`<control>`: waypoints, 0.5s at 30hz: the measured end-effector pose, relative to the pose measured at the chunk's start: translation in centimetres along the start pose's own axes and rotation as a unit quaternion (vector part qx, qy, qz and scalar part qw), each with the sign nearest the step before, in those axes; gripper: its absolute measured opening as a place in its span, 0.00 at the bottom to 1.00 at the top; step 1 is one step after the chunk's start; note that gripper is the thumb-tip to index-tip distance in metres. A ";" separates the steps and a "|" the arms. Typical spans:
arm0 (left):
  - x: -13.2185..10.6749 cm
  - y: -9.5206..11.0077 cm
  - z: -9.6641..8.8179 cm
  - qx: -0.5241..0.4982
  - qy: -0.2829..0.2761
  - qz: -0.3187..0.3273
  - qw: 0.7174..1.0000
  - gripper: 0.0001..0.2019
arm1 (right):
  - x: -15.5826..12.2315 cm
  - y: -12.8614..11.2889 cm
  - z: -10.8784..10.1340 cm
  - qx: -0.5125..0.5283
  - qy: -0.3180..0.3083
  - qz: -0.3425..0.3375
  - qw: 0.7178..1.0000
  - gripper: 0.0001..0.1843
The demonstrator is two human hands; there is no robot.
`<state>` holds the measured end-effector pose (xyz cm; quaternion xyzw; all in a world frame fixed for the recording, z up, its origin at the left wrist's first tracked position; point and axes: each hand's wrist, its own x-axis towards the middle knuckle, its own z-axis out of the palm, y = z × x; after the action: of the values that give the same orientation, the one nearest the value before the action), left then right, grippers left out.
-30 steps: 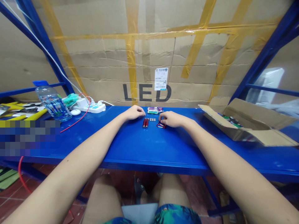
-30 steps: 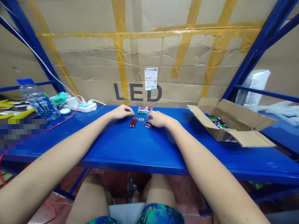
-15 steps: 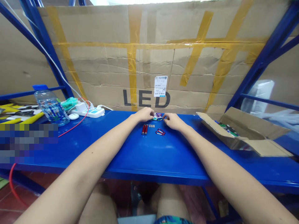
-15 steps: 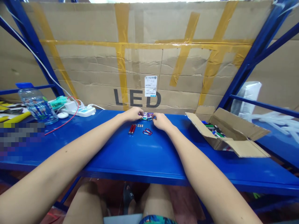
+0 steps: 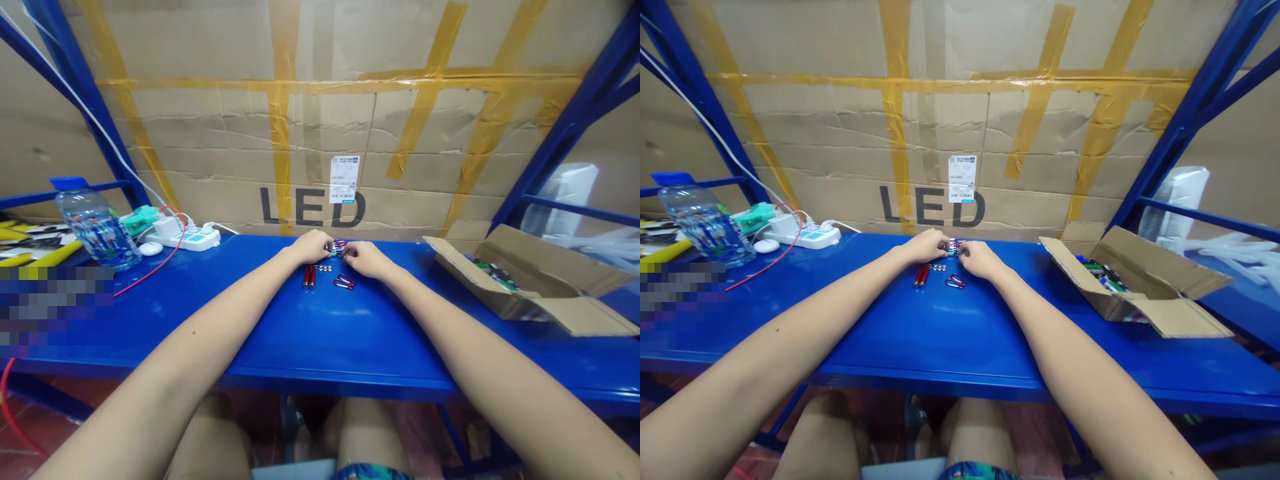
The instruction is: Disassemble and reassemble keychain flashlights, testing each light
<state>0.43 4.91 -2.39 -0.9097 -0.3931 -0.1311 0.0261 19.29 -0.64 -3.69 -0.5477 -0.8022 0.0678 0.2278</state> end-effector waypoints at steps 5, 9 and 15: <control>-0.2 0.3 0.0 0.028 0.004 -0.017 0.999 0.05 | -0.1 0.0 0.3 -0.001 0.000 0.008 1.000 0.08; -0.4 0.5 -0.2 0.032 0.010 0.002 0.999 0.05 | 0.0 -0.1 0.3 -0.006 0.021 0.022 1.000 0.08; -1.4 1.2 -1.9 -0.051 0.090 0.057 0.993 0.07 | 0.2 -0.2 -0.4 0.222 0.051 0.021 0.973 0.12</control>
<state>-0.01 2.76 -0.86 -0.9153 -0.3293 -0.2308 0.0225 19.21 -0.55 -3.21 -0.5030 -0.7425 0.2213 0.3830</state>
